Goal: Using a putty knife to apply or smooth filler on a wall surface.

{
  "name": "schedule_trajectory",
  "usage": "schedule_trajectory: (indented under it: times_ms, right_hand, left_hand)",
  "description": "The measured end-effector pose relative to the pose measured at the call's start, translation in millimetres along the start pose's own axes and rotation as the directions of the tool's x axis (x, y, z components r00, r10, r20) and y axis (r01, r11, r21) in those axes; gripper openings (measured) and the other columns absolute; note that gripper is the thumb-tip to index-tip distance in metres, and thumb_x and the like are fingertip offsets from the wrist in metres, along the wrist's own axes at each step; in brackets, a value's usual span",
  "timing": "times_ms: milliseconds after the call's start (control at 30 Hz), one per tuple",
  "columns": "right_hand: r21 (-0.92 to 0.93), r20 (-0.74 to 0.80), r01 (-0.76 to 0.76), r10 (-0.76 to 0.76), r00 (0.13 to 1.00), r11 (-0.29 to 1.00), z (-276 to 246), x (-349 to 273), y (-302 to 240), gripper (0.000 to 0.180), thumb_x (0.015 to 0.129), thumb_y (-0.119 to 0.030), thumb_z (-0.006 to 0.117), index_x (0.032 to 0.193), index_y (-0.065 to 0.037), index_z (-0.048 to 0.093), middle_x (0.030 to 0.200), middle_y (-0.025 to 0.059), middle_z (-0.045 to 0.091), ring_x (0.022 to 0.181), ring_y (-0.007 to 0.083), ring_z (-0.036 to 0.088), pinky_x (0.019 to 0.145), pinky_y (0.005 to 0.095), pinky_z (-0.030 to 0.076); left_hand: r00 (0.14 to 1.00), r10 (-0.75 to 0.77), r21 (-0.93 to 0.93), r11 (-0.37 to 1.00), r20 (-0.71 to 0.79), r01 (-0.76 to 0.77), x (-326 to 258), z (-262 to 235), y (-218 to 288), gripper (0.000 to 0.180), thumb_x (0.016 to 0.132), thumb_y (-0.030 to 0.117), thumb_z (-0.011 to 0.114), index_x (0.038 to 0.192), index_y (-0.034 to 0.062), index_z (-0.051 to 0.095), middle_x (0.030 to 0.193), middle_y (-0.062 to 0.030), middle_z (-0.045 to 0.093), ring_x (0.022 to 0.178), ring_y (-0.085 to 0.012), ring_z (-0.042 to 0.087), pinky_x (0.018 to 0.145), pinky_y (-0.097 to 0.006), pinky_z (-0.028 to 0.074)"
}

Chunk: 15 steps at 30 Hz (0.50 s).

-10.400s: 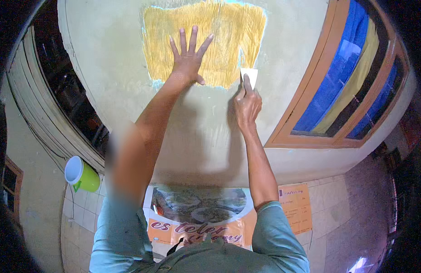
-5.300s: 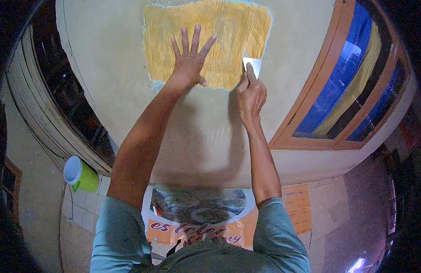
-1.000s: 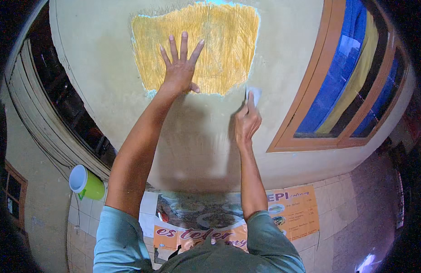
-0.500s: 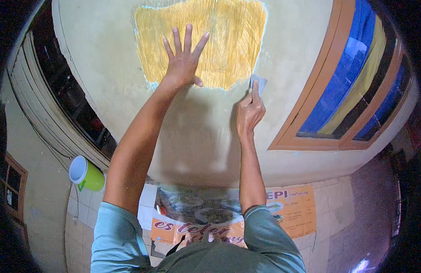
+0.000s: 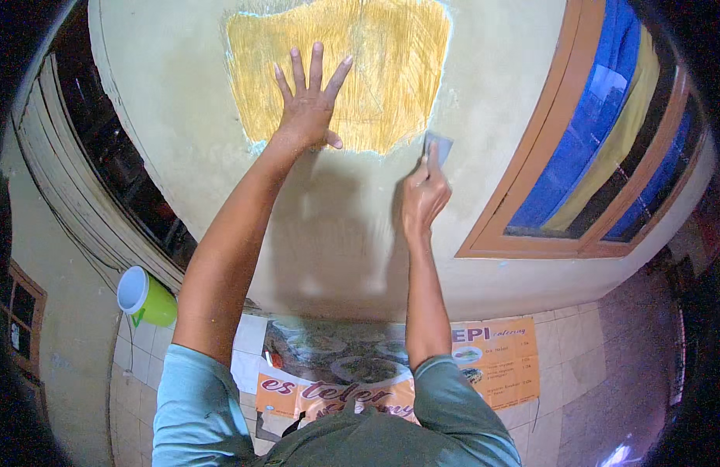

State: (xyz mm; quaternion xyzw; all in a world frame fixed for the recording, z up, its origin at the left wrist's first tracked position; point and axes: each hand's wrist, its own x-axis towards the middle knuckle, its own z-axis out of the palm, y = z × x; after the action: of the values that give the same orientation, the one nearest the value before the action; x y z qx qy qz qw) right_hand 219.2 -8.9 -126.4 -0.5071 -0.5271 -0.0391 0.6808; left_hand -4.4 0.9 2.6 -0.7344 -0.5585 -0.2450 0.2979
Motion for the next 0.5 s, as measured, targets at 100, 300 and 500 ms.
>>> schedule_trajectory:
  times_ms: [100,300,500]
  right_hand:
    - [-0.018,-0.006,0.067,-0.067,0.998,0.998,2.2,-23.9,13.8,0.039,0.097,-0.005,0.057,0.134,-0.001,0.070,0.088,0.0335,0.069,0.073,0.0458,0.067,0.067,0.0469,0.050]
    - [0.049,0.031,-0.059,0.057,0.998,0.997,3.6,-31.1,12.8,0.040,0.097,-0.003,0.057,0.136,-0.003,0.070,0.083,0.0302,0.068,0.070,0.0426,0.063,0.067,0.0478,0.048]
    - [-0.042,0.049,0.059,-0.057,0.997,0.997,5.2,-53.5,33.8,0.046,0.093,-0.001,0.058,0.138,-0.006,0.069,0.074,0.0253,0.063,0.065,0.0400,0.059,0.066,0.0483,0.048]
  left_hand:
    - [1.000,-0.004,-0.001,1.000,0.016,0.004,0.3,1.7,3.2,0.163,0.041,0.043,0.104,0.170,0.0327,0.004,0.173,-0.0254,-0.019,0.154,-0.0601,-0.017,0.115,-0.084,0.000]
    - [1.000,-0.007,0.004,1.000,0.011,0.007,-0.4,1.3,-0.3,0.163,0.041,0.042,0.104,0.170,0.0328,0.004,0.172,-0.0255,-0.020,0.154,-0.0609,-0.017,0.115,-0.084,0.001]
    - [1.000,-0.012,-0.010,1.000,0.016,0.012,0.7,3.2,4.4,0.164,0.041,0.039,0.104,0.170,0.0334,0.004,0.173,-0.0255,-0.019,0.154,-0.0597,-0.017,0.116,-0.083,0.000]
